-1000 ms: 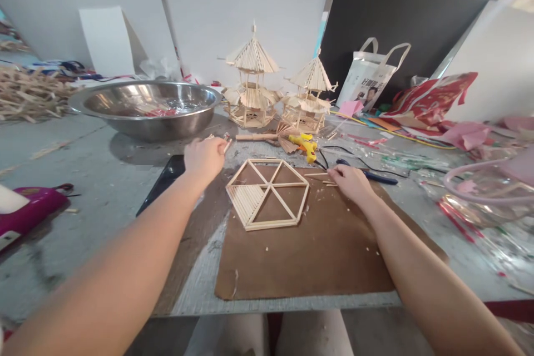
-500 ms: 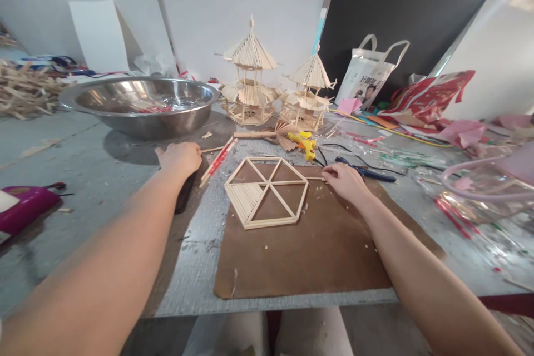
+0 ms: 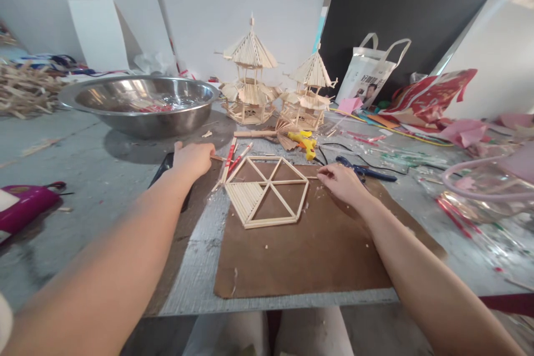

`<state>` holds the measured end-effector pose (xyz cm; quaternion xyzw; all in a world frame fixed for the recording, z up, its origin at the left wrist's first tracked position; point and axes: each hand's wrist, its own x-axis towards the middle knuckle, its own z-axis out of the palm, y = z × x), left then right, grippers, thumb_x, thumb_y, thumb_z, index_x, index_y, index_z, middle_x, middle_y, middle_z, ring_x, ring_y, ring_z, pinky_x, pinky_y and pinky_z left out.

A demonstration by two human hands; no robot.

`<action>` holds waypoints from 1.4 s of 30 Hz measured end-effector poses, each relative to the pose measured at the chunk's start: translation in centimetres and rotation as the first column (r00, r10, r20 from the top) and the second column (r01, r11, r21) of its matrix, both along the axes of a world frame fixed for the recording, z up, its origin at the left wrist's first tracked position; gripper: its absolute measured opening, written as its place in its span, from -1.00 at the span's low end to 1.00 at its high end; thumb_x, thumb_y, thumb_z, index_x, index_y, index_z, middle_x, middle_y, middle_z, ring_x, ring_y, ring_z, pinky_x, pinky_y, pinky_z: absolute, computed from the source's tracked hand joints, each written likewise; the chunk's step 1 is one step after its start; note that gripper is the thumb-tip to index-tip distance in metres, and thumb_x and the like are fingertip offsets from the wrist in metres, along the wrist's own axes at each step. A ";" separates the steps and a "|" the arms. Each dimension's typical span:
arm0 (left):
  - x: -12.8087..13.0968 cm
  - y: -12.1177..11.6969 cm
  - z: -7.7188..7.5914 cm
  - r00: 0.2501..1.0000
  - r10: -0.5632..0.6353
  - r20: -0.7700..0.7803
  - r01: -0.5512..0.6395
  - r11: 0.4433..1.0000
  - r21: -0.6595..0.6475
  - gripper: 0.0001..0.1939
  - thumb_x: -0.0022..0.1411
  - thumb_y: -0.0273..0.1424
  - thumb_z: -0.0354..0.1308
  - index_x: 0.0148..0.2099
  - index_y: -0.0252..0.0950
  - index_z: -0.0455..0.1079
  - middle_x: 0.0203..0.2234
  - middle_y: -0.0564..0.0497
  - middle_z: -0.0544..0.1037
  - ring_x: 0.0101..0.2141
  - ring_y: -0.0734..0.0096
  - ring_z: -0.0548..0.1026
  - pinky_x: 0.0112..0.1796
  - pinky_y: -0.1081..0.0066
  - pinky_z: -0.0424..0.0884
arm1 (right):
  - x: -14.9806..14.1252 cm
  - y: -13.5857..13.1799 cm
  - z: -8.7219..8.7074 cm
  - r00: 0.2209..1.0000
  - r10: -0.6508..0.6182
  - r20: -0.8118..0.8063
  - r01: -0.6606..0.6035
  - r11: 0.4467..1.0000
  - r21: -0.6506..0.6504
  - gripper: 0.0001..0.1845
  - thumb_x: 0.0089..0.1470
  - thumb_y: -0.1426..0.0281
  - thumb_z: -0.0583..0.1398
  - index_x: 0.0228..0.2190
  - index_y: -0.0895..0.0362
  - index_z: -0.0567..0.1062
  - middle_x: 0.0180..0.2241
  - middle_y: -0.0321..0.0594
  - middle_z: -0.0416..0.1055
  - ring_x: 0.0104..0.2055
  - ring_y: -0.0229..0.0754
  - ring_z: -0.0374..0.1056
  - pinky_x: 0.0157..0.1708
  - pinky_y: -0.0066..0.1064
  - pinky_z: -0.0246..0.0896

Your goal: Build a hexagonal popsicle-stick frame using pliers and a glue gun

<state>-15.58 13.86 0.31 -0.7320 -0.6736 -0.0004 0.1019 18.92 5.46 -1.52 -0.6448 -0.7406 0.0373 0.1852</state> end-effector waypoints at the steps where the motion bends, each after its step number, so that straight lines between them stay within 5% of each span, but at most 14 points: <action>1: 0.1 0.0 0.0 1.000 -0.022 -0.010 0.022 1.000 0.002 -0.68 0.01 -0.48 -0.11 -0.23 -0.20 0.40 -0.27 -0.11 0.52 -0.23 0.15 0.42 -0.15 0.12 0.12 | 0.0 0.0 0.0 1.000 0.006 0.001 -0.006 1.000 0.000 -0.75 0.00 0.34 0.04 -0.33 0.09 0.49 -0.33 -0.22 0.47 -0.32 -0.22 0.34 -0.31 -0.42 0.14; 6: 0.6 -0.6 0.6 0.996 -0.087 -0.019 0.088 0.995 0.047 -0.63 0.05 -0.47 -0.13 -0.15 -0.21 0.40 -0.14 -0.10 0.47 -0.15 0.17 0.40 -0.15 0.21 0.15 | 0.0 -0.1 0.0 1.000 0.002 -0.009 -0.003 1.000 -0.012 -0.75 0.00 0.34 0.04 -0.33 0.10 0.48 -0.33 -0.22 0.47 -0.32 -0.21 0.34 -0.29 -0.41 0.15; 13: 0.5 -2.2 3.3 0.961 0.241 0.137 -0.253 0.964 0.081 -0.60 0.17 -0.33 -0.19 -0.02 -0.21 0.34 -0.22 -0.15 0.50 -0.24 0.15 0.41 -0.31 0.25 0.23 | -0.1 0.0 0.2 1.000 -0.017 0.001 0.017 1.000 -0.014 -0.75 0.00 0.34 0.05 -0.33 0.11 0.49 -0.33 -0.21 0.47 -0.32 -0.21 0.34 -0.30 -0.41 0.15; 18: 0.7 -2.6 3.4 0.963 0.205 0.175 -0.218 0.974 0.055 -0.56 0.19 -0.31 -0.25 0.02 -0.21 0.30 -0.20 -0.20 0.47 -0.23 0.03 0.39 -0.36 0.21 0.24 | -0.1 0.0 0.2 1.000 -0.012 -0.004 0.012 0.999 -0.032 -0.74 0.00 0.34 0.04 -0.32 0.10 0.48 -0.30 -0.21 0.47 -0.30 -0.20 0.34 -0.28 -0.39 0.15; 25: 0.6 -1.3 1.8 0.998 0.055 0.019 -0.054 0.998 -0.032 -0.70 0.06 -0.29 -0.05 -0.26 -0.16 0.48 -0.25 -0.15 0.51 -0.16 0.01 0.35 -0.20 0.15 0.21 | -0.4 -0.2 0.3 1.000 0.008 -0.030 -0.009 0.999 -0.050 -0.76 -0.01 0.34 0.06 -0.34 0.09 0.48 -0.30 -0.22 0.47 -0.30 -0.21 0.35 -0.28 -0.42 0.16; 28: 0.4 -1.0 1.3 0.997 0.067 0.029 -0.068 0.998 0.004 -0.69 0.05 -0.24 -0.04 -0.28 -0.17 0.48 -0.25 -0.16 0.51 -0.13 -0.04 0.32 -0.17 0.07 0.16 | -0.5 -0.3 0.4 1.000 0.007 -0.031 -0.009 0.998 -0.058 -0.76 -0.01 0.35 0.05 -0.33 0.12 0.48 -0.29 -0.20 0.46 -0.28 -0.20 0.35 -0.26 -0.40 0.16; 33: 0.2 -1.1 1.2 0.965 0.249 0.079 -0.255 0.964 0.076 -0.62 0.07 -0.26 -0.08 -0.20 -0.32 0.44 -0.13 -0.30 0.42 -0.07 -0.15 0.24 -0.14 -0.05 0.10 | -0.5 -0.2 0.3 0.999 0.003 -0.035 -0.004 0.998 -0.055 -0.76 -0.01 0.36 0.05 -0.32 0.12 0.48 -0.29 -0.21 0.46 -0.29 -0.19 0.35 -0.25 -0.38 0.16; 37: 1.5 -1.8 2.0 0.992 0.113 0.065 -0.125 0.965 0.229 -0.60 0.09 -0.29 -0.10 -0.10 -0.33 0.38 -0.05 -0.23 0.36 -0.04 -0.02 0.23 -0.12 0.10 0.18 | -0.5 -0.2 0.2 0.999 0.006 -0.039 -0.008 0.999 -0.047 -0.77 -0.01 0.35 0.06 -0.34 0.09 0.48 -0.30 -0.22 0.47 -0.29 -0.21 0.35 -0.27 -0.40 0.17; 39: 2.8 -2.3 2.4 0.997 0.030 0.068 -0.039 0.990 0.133 -0.58 0.14 -0.21 -0.17 -0.20 -0.32 0.43 -0.21 -0.22 0.46 -0.14 0.03 0.34 -0.21 0.19 0.26 | -0.6 -0.3 0.2 0.999 0.015 -0.041 -0.017 0.999 -0.044 -0.77 -0.01 0.34 0.05 -0.34 0.09 0.48 -0.30 -0.22 0.46 -0.29 -0.21 0.35 -0.27 -0.41 0.17; 42: 4.6 -3.0 2.7 0.994 0.064 0.094 -0.057 0.996 -0.071 -0.45 0.07 0.00 -0.17 -0.27 -0.28 0.46 -0.30 -0.24 0.50 -0.24 -0.01 0.42 -0.30 0.17 0.29 | -0.6 -0.4 0.2 0.999 0.029 -0.038 -0.030 0.999 -0.030 -0.77 -0.01 0.35 0.05 -0.35 0.09 0.48 -0.30 -0.21 0.46 -0.28 -0.21 0.34 -0.26 -0.42 0.16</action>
